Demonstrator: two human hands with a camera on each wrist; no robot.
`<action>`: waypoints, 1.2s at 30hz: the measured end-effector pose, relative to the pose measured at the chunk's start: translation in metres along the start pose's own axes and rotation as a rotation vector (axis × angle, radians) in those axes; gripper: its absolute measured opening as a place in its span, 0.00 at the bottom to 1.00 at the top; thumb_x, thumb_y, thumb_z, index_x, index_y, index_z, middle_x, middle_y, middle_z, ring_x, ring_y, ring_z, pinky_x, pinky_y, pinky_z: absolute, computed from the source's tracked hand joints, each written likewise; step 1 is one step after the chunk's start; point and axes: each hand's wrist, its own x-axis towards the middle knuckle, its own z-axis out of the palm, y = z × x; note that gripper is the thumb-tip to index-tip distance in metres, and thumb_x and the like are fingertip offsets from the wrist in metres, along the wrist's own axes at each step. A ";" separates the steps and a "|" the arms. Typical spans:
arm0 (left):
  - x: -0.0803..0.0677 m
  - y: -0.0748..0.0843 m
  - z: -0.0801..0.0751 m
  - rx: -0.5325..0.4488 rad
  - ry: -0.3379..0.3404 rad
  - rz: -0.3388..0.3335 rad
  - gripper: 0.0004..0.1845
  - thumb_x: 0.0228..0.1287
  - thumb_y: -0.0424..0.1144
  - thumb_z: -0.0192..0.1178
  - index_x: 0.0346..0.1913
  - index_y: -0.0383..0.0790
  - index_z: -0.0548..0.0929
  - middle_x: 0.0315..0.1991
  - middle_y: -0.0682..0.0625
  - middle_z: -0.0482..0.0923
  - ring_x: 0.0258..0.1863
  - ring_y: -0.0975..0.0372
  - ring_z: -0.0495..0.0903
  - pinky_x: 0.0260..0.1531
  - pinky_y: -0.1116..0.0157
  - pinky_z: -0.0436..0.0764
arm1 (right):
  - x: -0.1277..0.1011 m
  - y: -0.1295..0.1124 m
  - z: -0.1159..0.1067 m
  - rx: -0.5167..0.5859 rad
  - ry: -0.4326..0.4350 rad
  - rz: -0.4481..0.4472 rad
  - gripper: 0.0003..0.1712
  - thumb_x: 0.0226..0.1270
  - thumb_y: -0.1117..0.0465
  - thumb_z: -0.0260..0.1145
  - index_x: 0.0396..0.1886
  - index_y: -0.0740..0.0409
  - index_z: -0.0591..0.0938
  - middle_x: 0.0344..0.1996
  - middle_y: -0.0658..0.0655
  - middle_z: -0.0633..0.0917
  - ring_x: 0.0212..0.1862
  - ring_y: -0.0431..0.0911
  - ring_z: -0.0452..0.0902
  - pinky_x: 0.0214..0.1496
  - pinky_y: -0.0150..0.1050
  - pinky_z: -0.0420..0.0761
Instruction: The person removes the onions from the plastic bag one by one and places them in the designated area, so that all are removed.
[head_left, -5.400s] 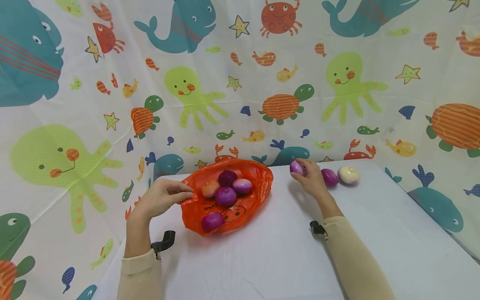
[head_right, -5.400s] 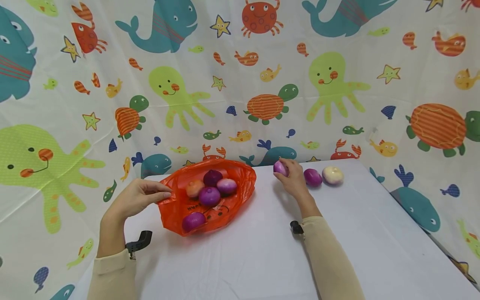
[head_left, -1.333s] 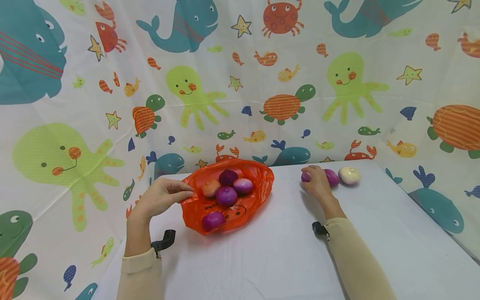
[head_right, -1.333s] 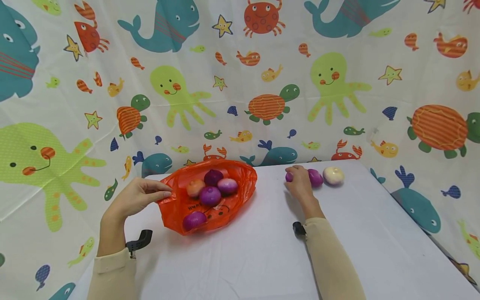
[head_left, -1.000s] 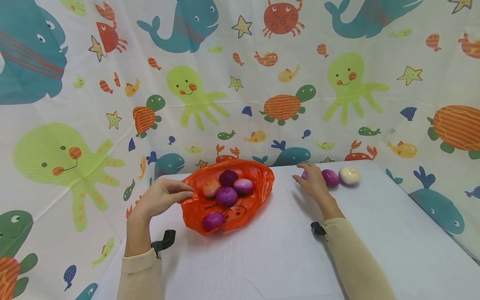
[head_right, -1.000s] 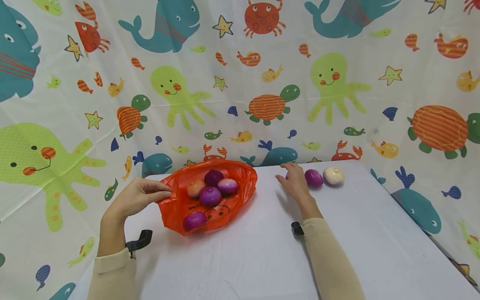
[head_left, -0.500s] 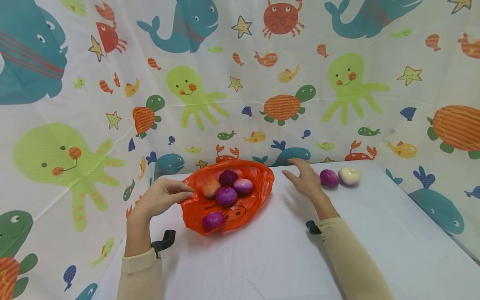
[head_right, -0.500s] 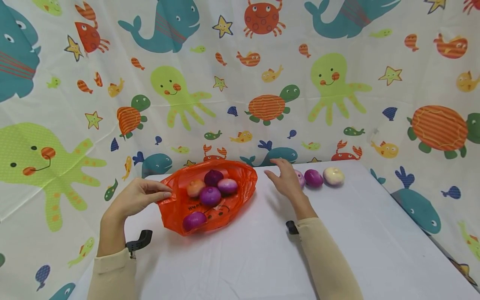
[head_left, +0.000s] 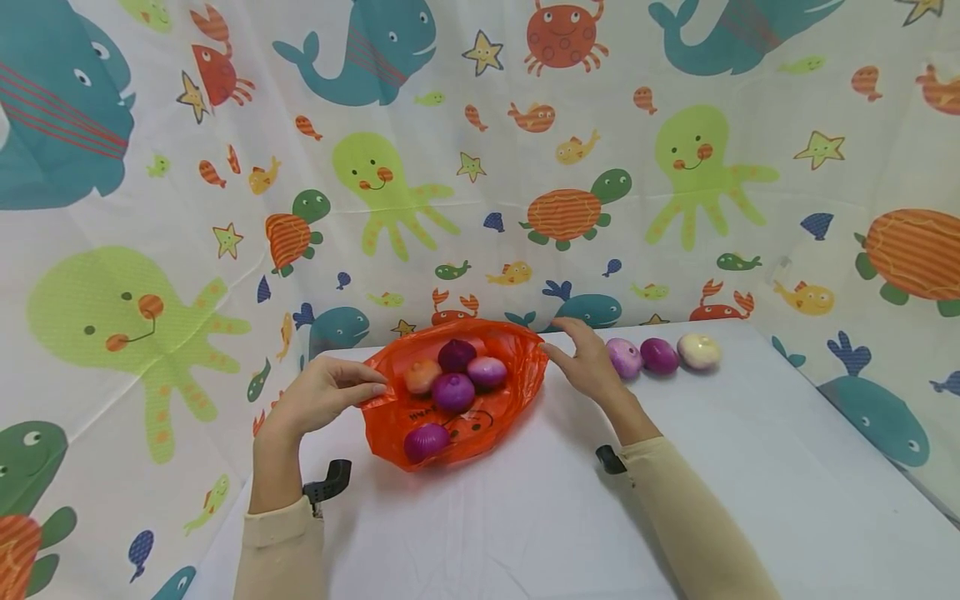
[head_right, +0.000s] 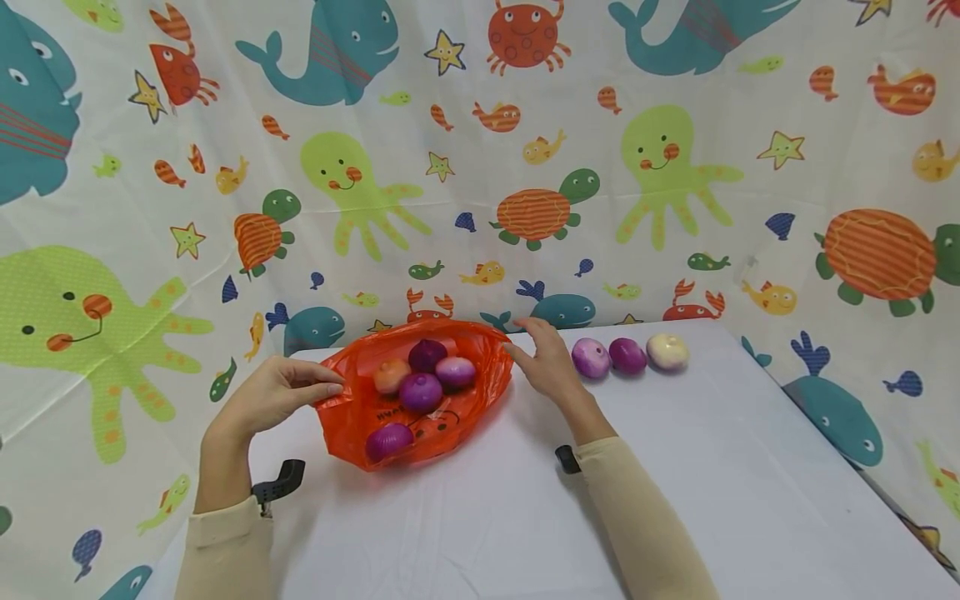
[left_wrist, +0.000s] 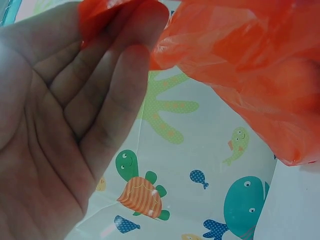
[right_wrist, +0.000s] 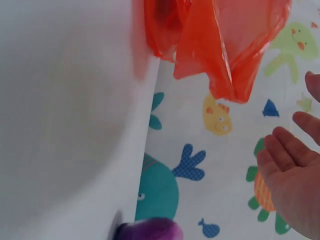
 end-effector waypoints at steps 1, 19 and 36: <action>0.000 0.000 0.000 0.000 -0.001 0.001 0.11 0.70 0.43 0.69 0.49 0.42 0.92 0.42 0.46 0.91 0.40 0.55 0.88 0.43 0.64 0.88 | 0.000 -0.002 0.002 0.005 -0.002 -0.013 0.32 0.74 0.52 0.69 0.72 0.59 0.75 0.70 0.64 0.76 0.74 0.61 0.69 0.75 0.64 0.69; 0.000 0.001 0.000 -0.011 -0.006 -0.004 0.11 0.70 0.42 0.69 0.49 0.41 0.92 0.42 0.45 0.91 0.40 0.55 0.88 0.43 0.65 0.88 | -0.006 -0.037 0.026 0.072 -0.075 -0.076 0.30 0.73 0.50 0.69 0.70 0.55 0.77 0.70 0.58 0.77 0.74 0.57 0.69 0.74 0.62 0.71; 0.001 -0.002 0.000 -0.015 -0.010 0.013 0.10 0.70 0.42 0.69 0.48 0.41 0.92 0.41 0.45 0.91 0.39 0.55 0.88 0.42 0.64 0.88 | -0.016 -0.062 0.042 0.065 -0.151 -0.187 0.28 0.73 0.53 0.70 0.70 0.51 0.77 0.67 0.54 0.79 0.72 0.53 0.71 0.73 0.59 0.74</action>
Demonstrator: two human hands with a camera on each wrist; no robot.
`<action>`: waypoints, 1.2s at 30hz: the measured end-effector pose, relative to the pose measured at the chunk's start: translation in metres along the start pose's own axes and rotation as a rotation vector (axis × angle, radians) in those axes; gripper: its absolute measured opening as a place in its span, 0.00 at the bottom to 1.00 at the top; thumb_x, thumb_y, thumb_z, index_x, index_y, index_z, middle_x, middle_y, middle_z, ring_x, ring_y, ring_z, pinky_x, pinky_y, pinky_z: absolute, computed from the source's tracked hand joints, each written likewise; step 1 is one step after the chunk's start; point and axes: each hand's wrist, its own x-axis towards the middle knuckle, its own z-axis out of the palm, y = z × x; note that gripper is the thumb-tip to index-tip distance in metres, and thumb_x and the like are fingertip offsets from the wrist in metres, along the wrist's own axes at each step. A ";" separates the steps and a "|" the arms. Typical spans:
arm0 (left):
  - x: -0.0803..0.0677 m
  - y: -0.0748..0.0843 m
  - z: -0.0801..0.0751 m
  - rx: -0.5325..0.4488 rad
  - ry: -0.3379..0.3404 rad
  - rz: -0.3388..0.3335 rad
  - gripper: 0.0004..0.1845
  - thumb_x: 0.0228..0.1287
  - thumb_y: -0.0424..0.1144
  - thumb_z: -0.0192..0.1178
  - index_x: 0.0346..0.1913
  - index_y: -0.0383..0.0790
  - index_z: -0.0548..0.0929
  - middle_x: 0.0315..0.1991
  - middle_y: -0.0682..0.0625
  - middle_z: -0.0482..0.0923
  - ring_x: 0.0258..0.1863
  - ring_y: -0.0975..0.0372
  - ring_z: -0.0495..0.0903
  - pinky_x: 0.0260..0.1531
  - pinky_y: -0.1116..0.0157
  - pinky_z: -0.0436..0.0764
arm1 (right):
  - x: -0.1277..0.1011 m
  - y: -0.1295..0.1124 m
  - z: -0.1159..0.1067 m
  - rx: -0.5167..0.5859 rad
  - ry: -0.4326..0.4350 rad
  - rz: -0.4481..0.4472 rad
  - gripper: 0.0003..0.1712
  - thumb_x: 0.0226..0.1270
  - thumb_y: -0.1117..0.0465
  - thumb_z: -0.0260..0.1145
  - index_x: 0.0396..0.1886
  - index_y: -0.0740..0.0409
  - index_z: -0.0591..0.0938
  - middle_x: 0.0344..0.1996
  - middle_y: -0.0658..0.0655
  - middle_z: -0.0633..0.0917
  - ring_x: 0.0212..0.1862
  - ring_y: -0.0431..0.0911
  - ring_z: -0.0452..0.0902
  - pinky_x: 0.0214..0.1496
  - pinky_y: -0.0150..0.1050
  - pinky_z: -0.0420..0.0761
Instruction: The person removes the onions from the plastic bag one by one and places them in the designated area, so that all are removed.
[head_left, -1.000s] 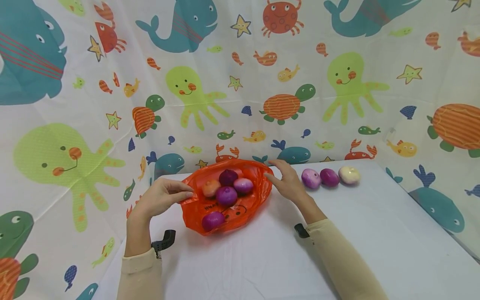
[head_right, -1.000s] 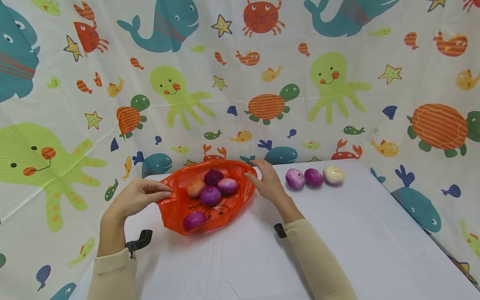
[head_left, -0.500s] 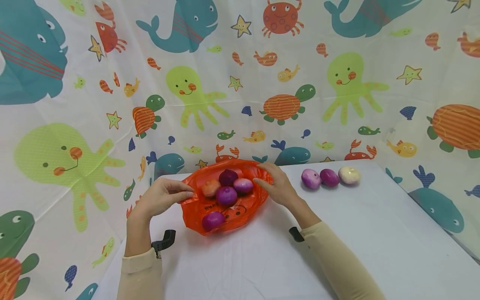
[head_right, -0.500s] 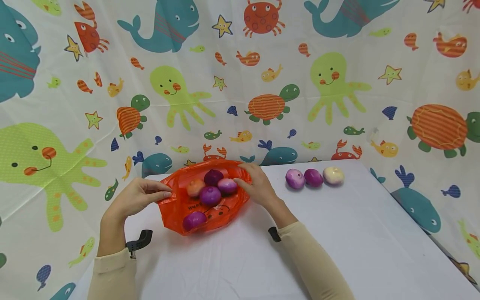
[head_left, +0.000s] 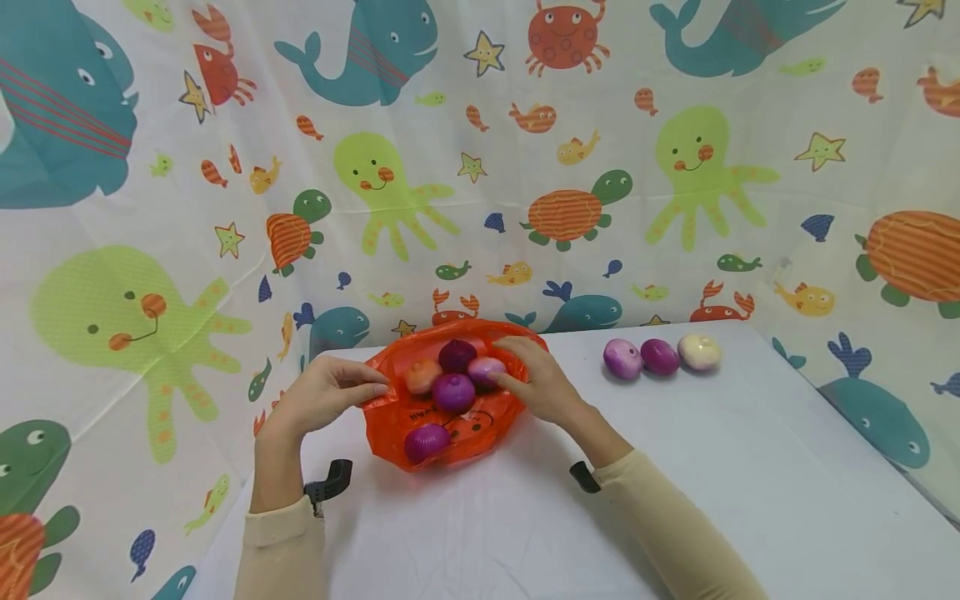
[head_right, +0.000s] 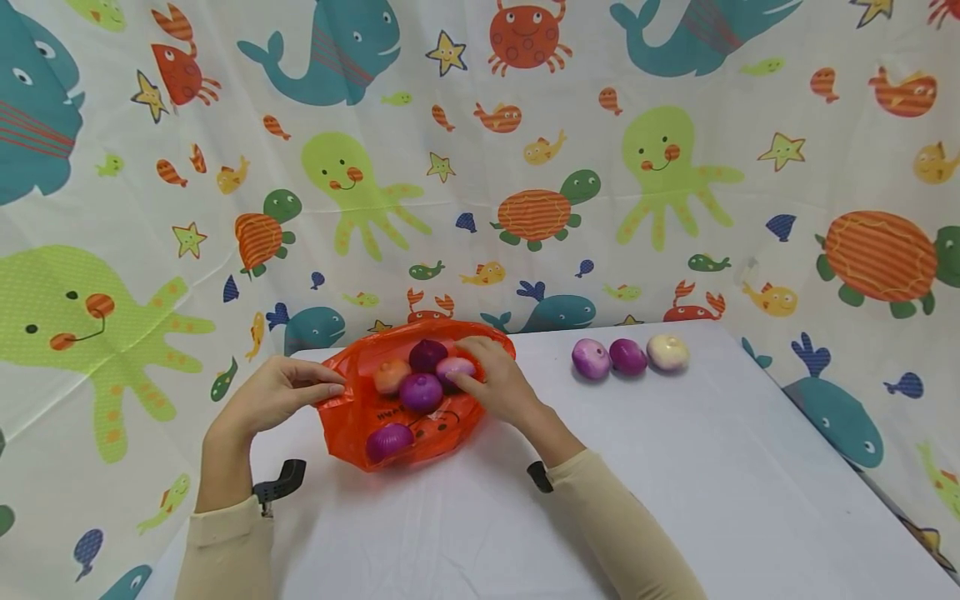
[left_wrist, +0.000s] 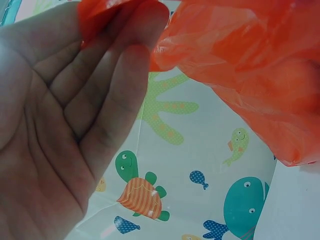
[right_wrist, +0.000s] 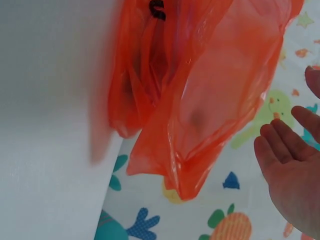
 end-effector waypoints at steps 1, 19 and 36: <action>0.000 0.000 0.000 -0.001 -0.001 -0.002 0.10 0.70 0.42 0.69 0.48 0.41 0.92 0.41 0.45 0.91 0.39 0.55 0.88 0.42 0.64 0.88 | 0.000 -0.001 0.001 0.001 -0.006 -0.008 0.28 0.73 0.52 0.70 0.70 0.51 0.78 0.67 0.54 0.79 0.72 0.52 0.71 0.73 0.58 0.74; 0.001 0.001 0.001 -0.004 -0.001 0.002 0.10 0.70 0.43 0.69 0.48 0.42 0.93 0.41 0.46 0.91 0.39 0.55 0.88 0.43 0.64 0.88 | -0.003 -0.011 0.015 0.130 -0.213 -0.004 0.33 0.71 0.47 0.71 0.73 0.45 0.76 0.71 0.49 0.77 0.74 0.48 0.71 0.71 0.54 0.77; 0.002 0.000 0.001 0.009 0.004 -0.020 0.11 0.70 0.43 0.70 0.48 0.43 0.92 0.41 0.47 0.91 0.40 0.55 0.88 0.42 0.64 0.89 | 0.000 -0.020 0.027 0.143 -0.274 -0.013 0.33 0.72 0.46 0.70 0.74 0.44 0.75 0.70 0.51 0.78 0.73 0.45 0.69 0.71 0.50 0.78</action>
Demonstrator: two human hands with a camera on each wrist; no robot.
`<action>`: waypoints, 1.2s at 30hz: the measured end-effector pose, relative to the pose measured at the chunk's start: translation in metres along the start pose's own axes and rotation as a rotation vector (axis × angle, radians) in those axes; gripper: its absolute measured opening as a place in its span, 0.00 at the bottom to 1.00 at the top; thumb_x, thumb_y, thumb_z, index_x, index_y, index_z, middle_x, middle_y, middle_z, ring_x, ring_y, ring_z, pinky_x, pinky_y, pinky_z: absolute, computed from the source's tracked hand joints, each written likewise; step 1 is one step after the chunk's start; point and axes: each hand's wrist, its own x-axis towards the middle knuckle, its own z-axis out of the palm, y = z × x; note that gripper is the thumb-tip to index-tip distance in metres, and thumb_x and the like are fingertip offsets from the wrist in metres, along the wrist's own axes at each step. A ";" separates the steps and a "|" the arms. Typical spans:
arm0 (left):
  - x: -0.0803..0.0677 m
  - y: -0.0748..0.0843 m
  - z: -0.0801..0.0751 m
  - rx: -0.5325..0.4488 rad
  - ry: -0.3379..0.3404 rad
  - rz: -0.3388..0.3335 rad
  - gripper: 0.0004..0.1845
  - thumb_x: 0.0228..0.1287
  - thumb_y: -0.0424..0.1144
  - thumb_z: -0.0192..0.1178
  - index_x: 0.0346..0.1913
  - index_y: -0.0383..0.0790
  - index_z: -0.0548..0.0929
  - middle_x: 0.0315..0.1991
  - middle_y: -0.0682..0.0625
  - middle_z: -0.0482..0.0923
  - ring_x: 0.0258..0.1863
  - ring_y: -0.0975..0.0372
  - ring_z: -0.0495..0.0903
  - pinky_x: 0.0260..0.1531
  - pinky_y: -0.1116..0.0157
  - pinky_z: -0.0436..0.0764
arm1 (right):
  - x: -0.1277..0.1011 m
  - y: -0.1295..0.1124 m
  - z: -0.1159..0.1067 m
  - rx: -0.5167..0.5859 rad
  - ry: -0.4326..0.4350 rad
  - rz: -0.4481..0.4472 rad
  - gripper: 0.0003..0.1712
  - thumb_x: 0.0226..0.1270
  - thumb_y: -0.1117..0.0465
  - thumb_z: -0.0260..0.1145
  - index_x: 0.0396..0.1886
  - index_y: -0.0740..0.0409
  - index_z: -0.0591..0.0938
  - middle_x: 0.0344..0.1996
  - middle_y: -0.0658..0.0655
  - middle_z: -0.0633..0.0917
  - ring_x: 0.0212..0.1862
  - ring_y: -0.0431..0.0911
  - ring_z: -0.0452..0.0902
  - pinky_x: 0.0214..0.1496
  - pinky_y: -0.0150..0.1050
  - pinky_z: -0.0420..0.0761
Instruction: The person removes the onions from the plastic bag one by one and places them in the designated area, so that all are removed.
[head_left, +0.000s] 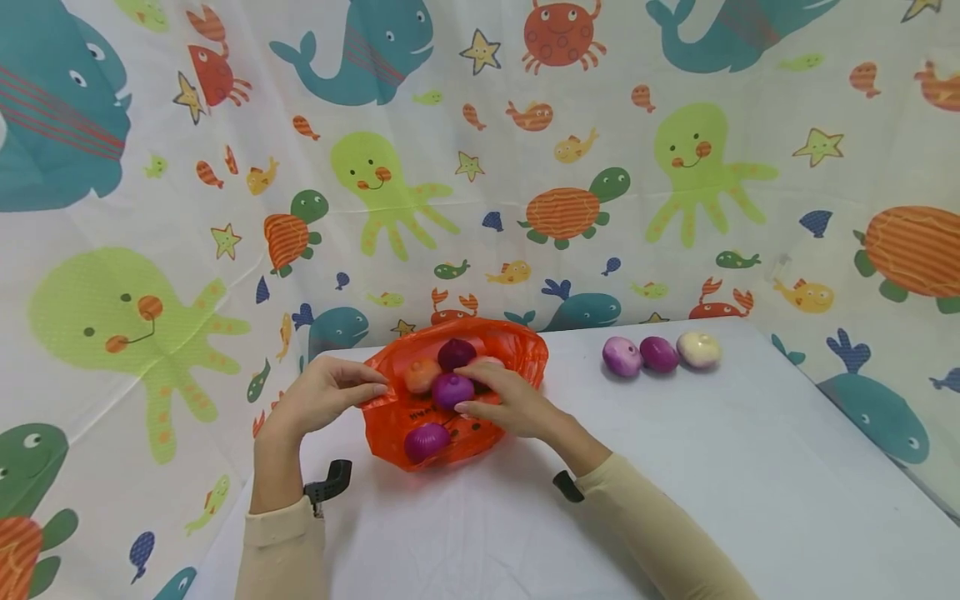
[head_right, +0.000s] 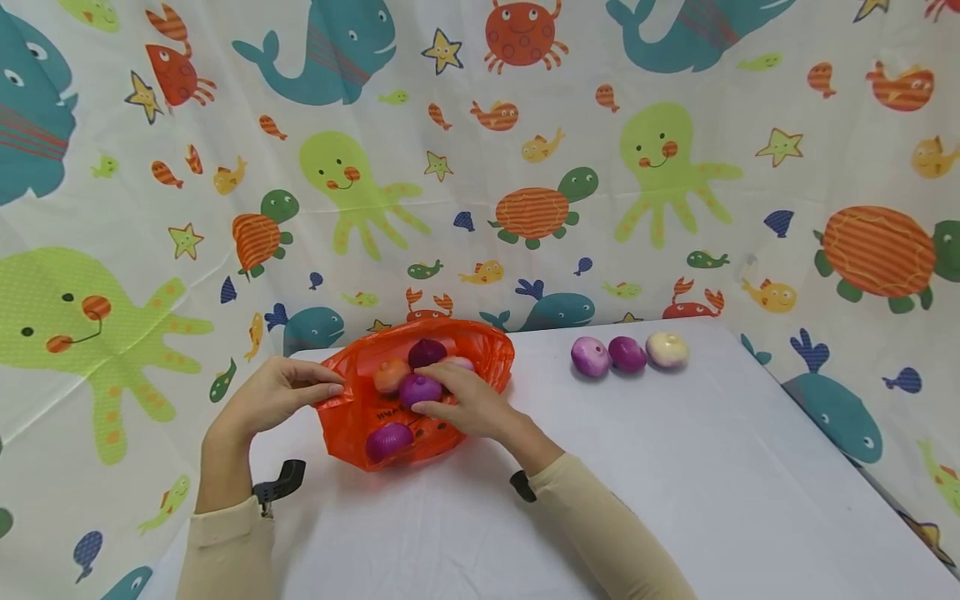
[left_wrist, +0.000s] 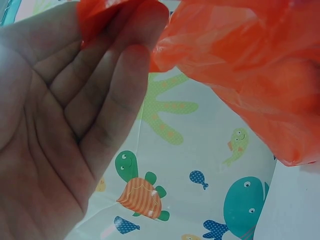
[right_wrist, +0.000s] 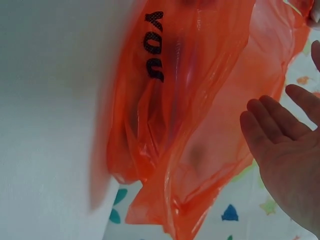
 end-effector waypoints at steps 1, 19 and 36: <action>0.000 0.000 0.000 -0.003 0.000 -0.003 0.11 0.70 0.43 0.70 0.48 0.43 0.92 0.41 0.46 0.91 0.40 0.55 0.88 0.43 0.64 0.89 | 0.001 -0.001 0.001 0.000 0.002 0.004 0.33 0.72 0.46 0.70 0.74 0.44 0.75 0.70 0.52 0.78 0.73 0.46 0.69 0.71 0.51 0.78; 0.001 -0.003 0.000 0.019 0.007 0.010 0.11 0.70 0.44 0.69 0.49 0.43 0.92 0.41 0.48 0.91 0.40 0.56 0.88 0.42 0.64 0.89 | 0.021 -0.007 0.029 0.061 0.005 0.057 0.34 0.72 0.45 0.70 0.75 0.43 0.73 0.71 0.52 0.77 0.72 0.51 0.71 0.70 0.58 0.78; -0.001 -0.001 0.000 0.015 0.004 0.024 0.11 0.70 0.44 0.69 0.48 0.43 0.93 0.42 0.47 0.91 0.39 0.56 0.88 0.42 0.65 0.88 | 0.025 -0.008 0.050 -0.003 -0.036 0.055 0.33 0.72 0.43 0.69 0.74 0.38 0.75 0.70 0.47 0.79 0.72 0.42 0.71 0.76 0.49 0.73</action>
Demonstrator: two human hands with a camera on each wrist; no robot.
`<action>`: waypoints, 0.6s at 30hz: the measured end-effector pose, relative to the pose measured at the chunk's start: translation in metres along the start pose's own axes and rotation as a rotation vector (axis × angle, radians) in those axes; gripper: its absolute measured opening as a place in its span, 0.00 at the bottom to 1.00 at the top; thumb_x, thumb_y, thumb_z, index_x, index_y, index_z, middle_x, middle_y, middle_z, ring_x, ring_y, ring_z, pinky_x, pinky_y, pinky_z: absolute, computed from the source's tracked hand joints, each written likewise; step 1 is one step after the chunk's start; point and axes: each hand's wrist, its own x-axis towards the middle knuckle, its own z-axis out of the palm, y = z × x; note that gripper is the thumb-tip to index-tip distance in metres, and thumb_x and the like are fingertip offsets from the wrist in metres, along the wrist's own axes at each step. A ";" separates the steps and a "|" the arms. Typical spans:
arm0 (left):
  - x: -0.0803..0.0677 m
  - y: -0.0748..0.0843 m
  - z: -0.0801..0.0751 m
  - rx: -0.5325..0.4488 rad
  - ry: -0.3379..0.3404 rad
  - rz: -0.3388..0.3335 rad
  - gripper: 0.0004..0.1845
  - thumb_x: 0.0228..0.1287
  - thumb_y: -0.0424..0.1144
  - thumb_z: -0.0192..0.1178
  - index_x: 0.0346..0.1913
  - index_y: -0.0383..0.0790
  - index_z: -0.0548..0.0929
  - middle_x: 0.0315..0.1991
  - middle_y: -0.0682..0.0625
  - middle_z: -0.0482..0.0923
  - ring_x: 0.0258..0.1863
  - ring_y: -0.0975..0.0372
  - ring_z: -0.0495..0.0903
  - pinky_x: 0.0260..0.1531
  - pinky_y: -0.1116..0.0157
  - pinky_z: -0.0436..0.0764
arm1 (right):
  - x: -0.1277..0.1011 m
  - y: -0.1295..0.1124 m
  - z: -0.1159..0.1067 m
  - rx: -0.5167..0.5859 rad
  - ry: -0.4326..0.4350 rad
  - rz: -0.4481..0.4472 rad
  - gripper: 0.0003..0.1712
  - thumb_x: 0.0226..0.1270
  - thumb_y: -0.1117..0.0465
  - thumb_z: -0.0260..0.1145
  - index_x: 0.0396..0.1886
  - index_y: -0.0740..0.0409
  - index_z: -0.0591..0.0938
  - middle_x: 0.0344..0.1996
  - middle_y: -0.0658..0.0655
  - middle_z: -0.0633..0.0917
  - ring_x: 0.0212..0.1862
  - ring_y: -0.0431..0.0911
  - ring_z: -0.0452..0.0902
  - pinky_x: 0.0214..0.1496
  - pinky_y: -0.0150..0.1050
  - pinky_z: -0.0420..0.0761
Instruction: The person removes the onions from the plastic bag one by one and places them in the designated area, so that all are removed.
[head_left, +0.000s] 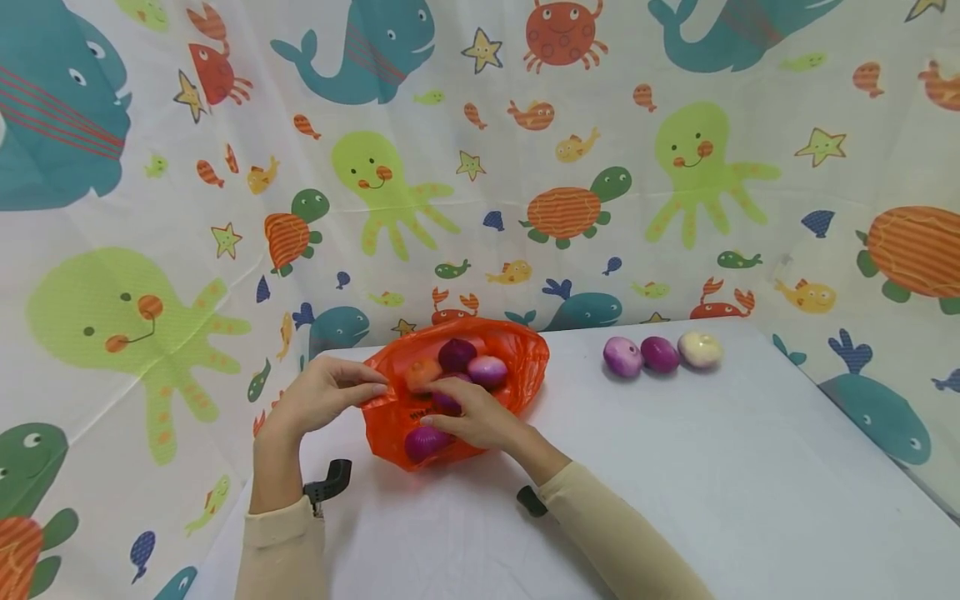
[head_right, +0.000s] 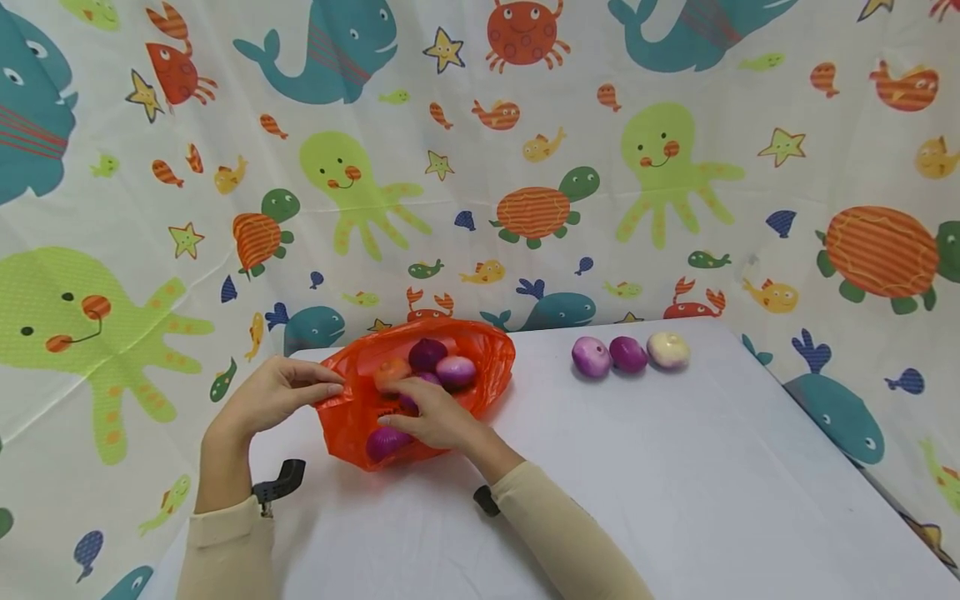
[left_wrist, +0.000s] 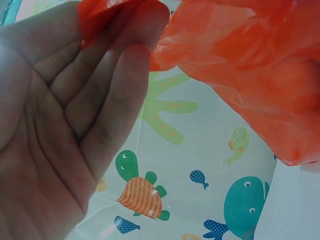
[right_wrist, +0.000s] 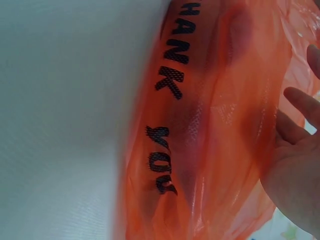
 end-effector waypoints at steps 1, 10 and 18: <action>0.000 0.000 0.000 -0.003 -0.001 -0.003 0.11 0.70 0.44 0.69 0.48 0.43 0.93 0.42 0.47 0.91 0.39 0.56 0.89 0.42 0.65 0.88 | 0.000 0.000 0.001 0.003 -0.007 -0.001 0.33 0.72 0.43 0.69 0.74 0.38 0.74 0.70 0.47 0.78 0.72 0.42 0.71 0.76 0.50 0.73; -0.001 -0.001 0.000 0.002 -0.033 -0.042 0.12 0.69 0.44 0.70 0.49 0.42 0.92 0.41 0.47 0.91 0.39 0.55 0.88 0.41 0.62 0.89 | -0.001 0.003 0.007 -0.006 -0.047 0.038 0.34 0.72 0.41 0.67 0.75 0.42 0.74 0.70 0.46 0.78 0.72 0.44 0.71 0.75 0.52 0.74; -0.002 0.001 -0.001 -0.001 -0.046 -0.039 0.11 0.69 0.44 0.70 0.48 0.42 0.93 0.40 0.47 0.91 0.38 0.53 0.87 0.41 0.61 0.89 | -0.001 0.003 0.011 -0.017 -0.062 0.023 0.33 0.73 0.41 0.67 0.73 0.43 0.76 0.69 0.48 0.79 0.70 0.44 0.73 0.74 0.49 0.75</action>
